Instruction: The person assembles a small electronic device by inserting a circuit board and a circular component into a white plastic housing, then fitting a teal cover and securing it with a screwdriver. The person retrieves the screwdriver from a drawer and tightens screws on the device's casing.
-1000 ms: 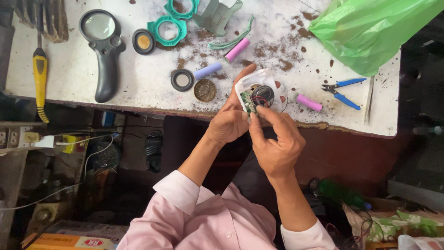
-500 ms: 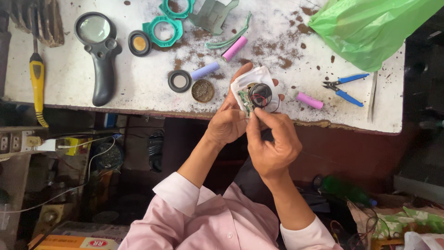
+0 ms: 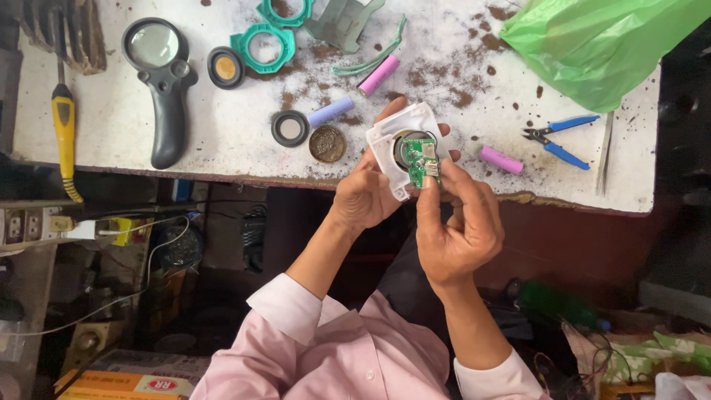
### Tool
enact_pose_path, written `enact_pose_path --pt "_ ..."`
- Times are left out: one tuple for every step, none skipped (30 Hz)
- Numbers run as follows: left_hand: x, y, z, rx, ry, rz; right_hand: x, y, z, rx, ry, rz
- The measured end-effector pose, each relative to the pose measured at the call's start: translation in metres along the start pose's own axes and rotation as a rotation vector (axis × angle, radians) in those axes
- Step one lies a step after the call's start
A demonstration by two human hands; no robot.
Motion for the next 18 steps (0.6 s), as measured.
enact_pose_path --pt "0.0 0.0 -0.001 0.005 0.014 -0.006 0.001 0.0 0.002 0.0 -0.027 -0.007" --pt "0.0 0.0 -0.001 0.01 0.028 -0.012 0.001 0.0 0.004 -0.001 -0.055 -0.013" --pt "0.0 0.0 -0.001 0.015 0.042 -0.019 0.002 0.001 0.006 0.006 -0.084 -0.021" --pt "0.0 0.0 -0.002 0.013 0.034 -0.014 0.002 0.001 0.008 0.013 -0.113 -0.028" --pt "0.0 0.0 -0.001 0.011 0.027 -0.009 0.002 0.002 0.01 0.02 -0.141 -0.036" --pt "0.0 0.0 -0.001 0.009 0.02 -0.004 0.002 0.002 0.012 0.027 -0.143 -0.026" --pt "0.0 0.0 -0.001 0.01 0.012 -0.003 0.003 0.003 0.014 0.034 -0.146 -0.015" --pt "0.0 0.0 -0.001 0.011 0.005 -0.002 0.003 0.003 0.016 0.04 -0.148 -0.005" --pt "0.0 0.0 -0.001 0.012 -0.003 0.001 0.003 0.003 0.017 0.054 -0.138 0.004" --pt "0.0 0.0 -0.001 0.012 -0.007 0.002 0.002 0.004 0.019 0.067 -0.128 0.013" --pt "0.001 0.0 -0.001 0.012 -0.011 0.004 0.002 0.004 0.02 0.08 -0.118 0.022" --pt "0.001 0.0 -0.001 0.01 -0.015 0.007 0.001 0.003 0.022 0.092 -0.143 0.029" --pt "0.001 0.0 -0.001 0.014 -0.021 0.0 0.001 0.003 0.024 0.105 -0.169 0.036" --pt "0.001 0.0 -0.001 0.019 -0.028 -0.006 0.001 0.003 0.025 0.117 -0.195 0.044" --pt "0.001 0.0 -0.001 0.023 -0.035 -0.013 -0.001 0.003 0.026 0.112 -0.199 0.047" --pt "0.001 0.0 -0.001 0.023 -0.024 -0.01 -0.002 0.003 0.027 0.109 -0.203 0.05" --pt "0.001 0.0 -0.001 0.022 -0.014 -0.007 -0.003 0.004 0.027 0.105 -0.208 0.053" --pt "0.001 0.0 -0.001 0.02 -0.004 -0.004 -0.004 0.005 0.027 0.106 -0.209 0.059"
Point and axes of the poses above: each hand's wrist, its own y-axis towards the middle knuckle, its own x-axis out of the back of the hand, z = x × y, the point moved 2 cm from there along y, towards the middle knuckle, and after that the axes turned 14 degrees about -x, right-handed, at the moved point
